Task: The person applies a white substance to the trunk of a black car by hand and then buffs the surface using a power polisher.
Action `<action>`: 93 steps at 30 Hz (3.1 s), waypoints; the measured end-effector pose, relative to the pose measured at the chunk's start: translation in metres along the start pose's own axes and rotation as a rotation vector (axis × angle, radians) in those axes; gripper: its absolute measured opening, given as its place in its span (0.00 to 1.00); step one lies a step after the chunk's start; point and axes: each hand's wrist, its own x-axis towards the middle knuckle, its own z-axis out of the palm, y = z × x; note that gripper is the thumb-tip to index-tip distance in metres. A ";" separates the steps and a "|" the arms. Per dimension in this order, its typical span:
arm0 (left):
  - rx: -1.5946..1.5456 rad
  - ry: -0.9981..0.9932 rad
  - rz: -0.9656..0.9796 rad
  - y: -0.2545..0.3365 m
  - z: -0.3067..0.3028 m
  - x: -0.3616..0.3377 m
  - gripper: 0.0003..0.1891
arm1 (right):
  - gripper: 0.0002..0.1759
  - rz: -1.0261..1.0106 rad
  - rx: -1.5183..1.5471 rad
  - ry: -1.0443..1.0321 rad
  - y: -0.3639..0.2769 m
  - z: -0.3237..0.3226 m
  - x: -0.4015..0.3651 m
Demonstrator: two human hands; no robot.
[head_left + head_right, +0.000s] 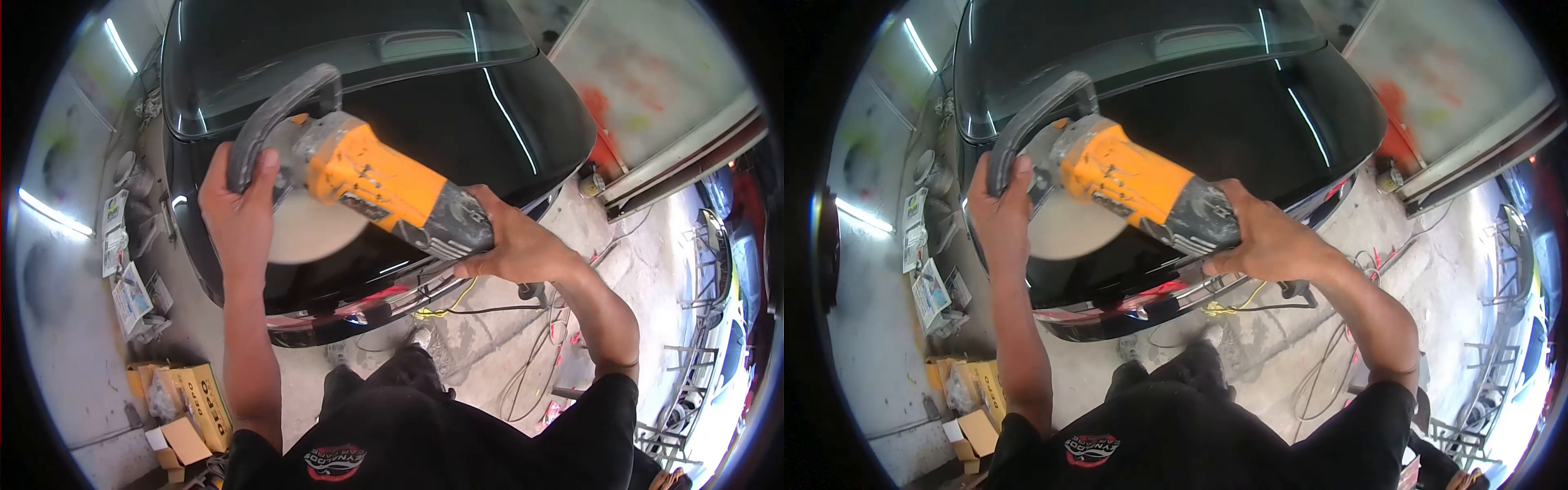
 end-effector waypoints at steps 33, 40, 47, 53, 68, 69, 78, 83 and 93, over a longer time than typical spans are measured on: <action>-0.073 0.019 0.091 0.026 0.185 -0.012 0.09 | 0.49 0.174 0.173 0.203 0.117 -0.074 -0.043; 0.117 0.268 0.055 0.003 0.040 -0.054 0.13 | 0.51 -0.144 0.162 -0.066 0.056 -0.004 0.000; 0.148 0.423 -0.112 0.008 -0.061 -0.108 0.12 | 0.55 -0.095 -0.032 -0.264 -0.002 0.048 0.006; 0.115 0.414 -0.229 0.045 -0.043 -0.141 0.07 | 0.53 -0.150 -0.058 -0.402 0.019 0.032 -0.012; 0.175 0.046 -0.130 0.127 0.263 -0.156 0.07 | 0.59 0.132 0.143 -0.252 0.248 -0.144 -0.127; 0.170 0.026 -0.133 0.131 0.284 -0.156 0.07 | 0.58 0.152 0.152 -0.224 0.261 -0.155 -0.134; 0.281 -0.183 0.095 0.146 0.448 -0.139 0.14 | 0.53 0.192 0.377 0.076 0.366 -0.224 -0.186; 0.079 -0.294 0.136 0.143 0.527 -0.131 0.14 | 0.47 0.249 0.464 0.234 0.400 -0.245 -0.206; -0.004 -0.314 0.080 0.145 0.549 -0.111 0.12 | 0.50 0.469 0.398 0.344 0.377 -0.263 -0.208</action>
